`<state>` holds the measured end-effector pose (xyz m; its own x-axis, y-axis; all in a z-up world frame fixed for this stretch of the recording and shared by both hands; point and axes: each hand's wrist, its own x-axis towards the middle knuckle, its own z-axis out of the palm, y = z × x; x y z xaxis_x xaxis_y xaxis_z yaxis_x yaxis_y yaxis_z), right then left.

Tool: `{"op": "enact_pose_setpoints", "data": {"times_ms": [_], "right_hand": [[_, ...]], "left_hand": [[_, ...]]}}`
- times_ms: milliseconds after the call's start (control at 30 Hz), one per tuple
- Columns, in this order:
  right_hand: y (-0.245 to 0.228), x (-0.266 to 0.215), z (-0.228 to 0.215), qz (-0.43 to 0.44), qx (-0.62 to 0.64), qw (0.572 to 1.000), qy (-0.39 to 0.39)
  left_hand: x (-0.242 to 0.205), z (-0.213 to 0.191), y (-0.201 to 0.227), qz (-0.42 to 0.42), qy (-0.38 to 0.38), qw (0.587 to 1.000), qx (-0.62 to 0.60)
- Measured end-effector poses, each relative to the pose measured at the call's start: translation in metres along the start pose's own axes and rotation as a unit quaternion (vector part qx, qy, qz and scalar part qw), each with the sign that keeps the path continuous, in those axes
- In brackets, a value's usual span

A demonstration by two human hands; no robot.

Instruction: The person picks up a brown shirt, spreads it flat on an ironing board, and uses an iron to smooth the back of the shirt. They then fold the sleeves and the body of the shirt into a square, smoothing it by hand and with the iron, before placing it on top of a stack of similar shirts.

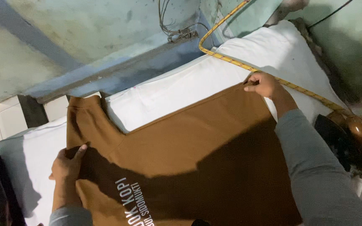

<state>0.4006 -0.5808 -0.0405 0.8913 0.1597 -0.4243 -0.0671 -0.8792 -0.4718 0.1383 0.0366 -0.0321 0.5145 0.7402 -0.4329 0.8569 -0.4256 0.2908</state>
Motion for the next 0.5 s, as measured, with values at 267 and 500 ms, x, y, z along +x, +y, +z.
{"op": "enact_pose_setpoints", "data": {"times_ms": [267, 500], "right_hand": [[0.032, 0.032, 0.039, -0.042, 0.145, 0.959, 0.24], [0.026, 0.026, 0.046, -0.056, 0.081, 0.976, 0.195]], "left_hand": [[0.05, 0.037, -0.044, 0.071, 0.158, 0.984, 0.037], [0.038, 0.038, -0.049, 0.083, 0.157, 0.98, 0.088]]}}
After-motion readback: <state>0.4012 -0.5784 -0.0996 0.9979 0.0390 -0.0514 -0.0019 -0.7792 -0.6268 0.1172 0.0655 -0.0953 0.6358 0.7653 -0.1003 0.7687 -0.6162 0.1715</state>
